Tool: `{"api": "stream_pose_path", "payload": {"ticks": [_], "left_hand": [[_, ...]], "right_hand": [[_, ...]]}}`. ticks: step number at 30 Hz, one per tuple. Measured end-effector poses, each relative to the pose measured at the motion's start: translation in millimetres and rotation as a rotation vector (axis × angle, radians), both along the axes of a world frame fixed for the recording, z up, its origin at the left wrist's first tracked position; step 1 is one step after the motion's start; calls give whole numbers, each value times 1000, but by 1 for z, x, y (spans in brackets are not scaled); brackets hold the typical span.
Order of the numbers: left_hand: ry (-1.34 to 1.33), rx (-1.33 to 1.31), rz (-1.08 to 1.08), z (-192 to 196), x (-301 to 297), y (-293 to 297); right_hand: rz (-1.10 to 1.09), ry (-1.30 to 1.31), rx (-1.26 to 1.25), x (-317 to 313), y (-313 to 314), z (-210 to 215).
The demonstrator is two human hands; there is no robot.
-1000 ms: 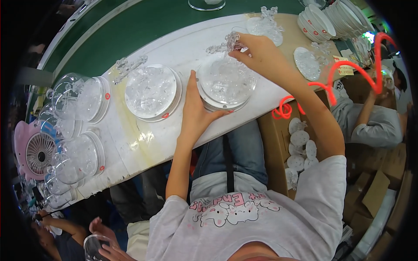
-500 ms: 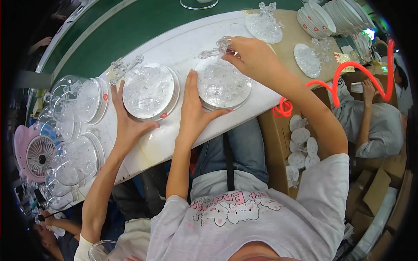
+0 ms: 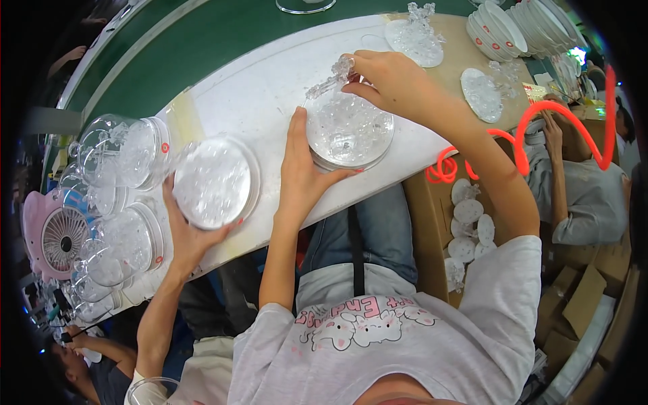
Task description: Assembling glass domes onto light bases and using an air duster gun to clean the components in a factory assembly line.
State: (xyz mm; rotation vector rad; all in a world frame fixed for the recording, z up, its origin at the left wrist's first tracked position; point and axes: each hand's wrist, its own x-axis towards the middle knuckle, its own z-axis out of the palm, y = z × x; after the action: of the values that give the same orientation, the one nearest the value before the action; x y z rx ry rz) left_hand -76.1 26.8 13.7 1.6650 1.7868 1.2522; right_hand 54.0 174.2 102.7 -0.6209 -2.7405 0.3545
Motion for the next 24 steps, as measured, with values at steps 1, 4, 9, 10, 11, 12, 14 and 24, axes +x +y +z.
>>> {"api": "stream_pose_path", "payload": {"ticks": [1,4,9,10,11,12,14,24], "left_hand": [[-25,-15,-5,0,0,-1],[-55,-47,-10,1,-1,-1],[-57,-35,-7,2,0,0],[-56,-37,-7,2,-1,-1],[-49,-35,-8,2,-1,-2],[-42,-32,-11,1,-1,-2],[-40,-33,-11,0,-1,-1],[-28,-42,12,4,3,0]], "right_hand": [[-34,27,10,-1,-4,-1],[-106,32,18,0,-9,-1],[-216,24,-8,1,-19,3],[-236,32,-29,1,-20,3],[-255,40,-51,1,-21,3],[-257,39,-53,1,-22,2],[-328,40,-28,1,-25,-1],[-195,89,49,4,-16,-2]]}}
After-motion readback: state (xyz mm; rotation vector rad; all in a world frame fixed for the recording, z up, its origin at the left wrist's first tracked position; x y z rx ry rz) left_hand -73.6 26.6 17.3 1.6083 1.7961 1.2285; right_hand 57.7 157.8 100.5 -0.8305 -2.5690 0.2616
